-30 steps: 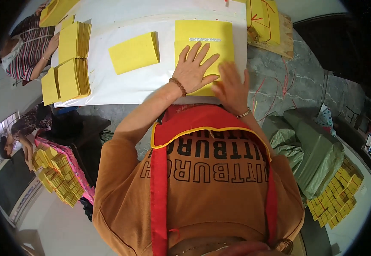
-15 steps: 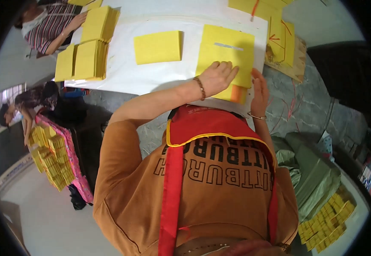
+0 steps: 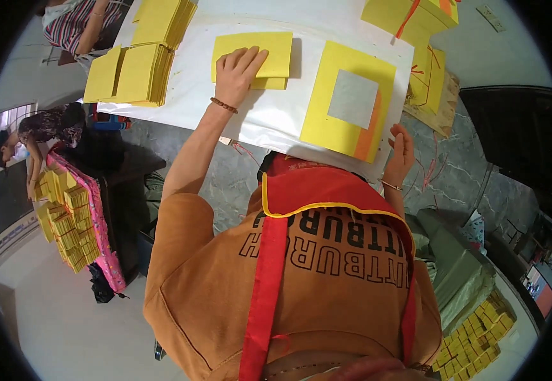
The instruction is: Folding and stacking sheets of joss paper.
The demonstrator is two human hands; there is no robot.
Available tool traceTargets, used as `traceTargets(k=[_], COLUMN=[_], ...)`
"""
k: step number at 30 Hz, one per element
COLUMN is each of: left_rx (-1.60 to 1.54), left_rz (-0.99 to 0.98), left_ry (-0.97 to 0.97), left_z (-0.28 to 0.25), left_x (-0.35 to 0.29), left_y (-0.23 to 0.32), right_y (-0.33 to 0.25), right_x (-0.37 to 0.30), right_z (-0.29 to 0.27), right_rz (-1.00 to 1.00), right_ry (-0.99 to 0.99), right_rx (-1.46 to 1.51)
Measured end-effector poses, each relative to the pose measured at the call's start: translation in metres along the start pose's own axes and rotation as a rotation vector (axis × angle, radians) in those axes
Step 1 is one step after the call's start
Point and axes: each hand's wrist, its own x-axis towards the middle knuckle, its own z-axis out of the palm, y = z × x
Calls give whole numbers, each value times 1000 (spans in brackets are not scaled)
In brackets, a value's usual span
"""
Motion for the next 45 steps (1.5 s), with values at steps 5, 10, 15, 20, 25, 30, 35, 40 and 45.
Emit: traceTargets(k=[5,10,15,20,25,30,35,40,45], left_rx=[-62,-150,-142,-61,23,-146,-555,-539,-912], left_rz=[-2,29,11,56,41,94,354,398,162], left_ry=[-229,-444,-516,-533,-555,-280,-443,-467,-513], left_z=[25,30,28,32,21,4,-30,-30,-26], left_x=[-24,-31,-37,-36,-25,12,22,20,27], left_y=[-4,-15,-9,-7,2,48,131,141,137], right_y=[9,7,8,2,-1,7,10,14,14], right_x=[2,-2,-2,7,13,6,10,14,18], right_z=[5,2,-6,-3,-1,-1,-1,-5,-7], right_rz=[-74,-136,-85,-482,-618,-455,-454,-353,-79], right_ry=[-21,-51,-45,-48,-315,-320,-323,-374,-354], right_rx=[-28,-148,-172,-482,-586,-481,-459,-390,-85])
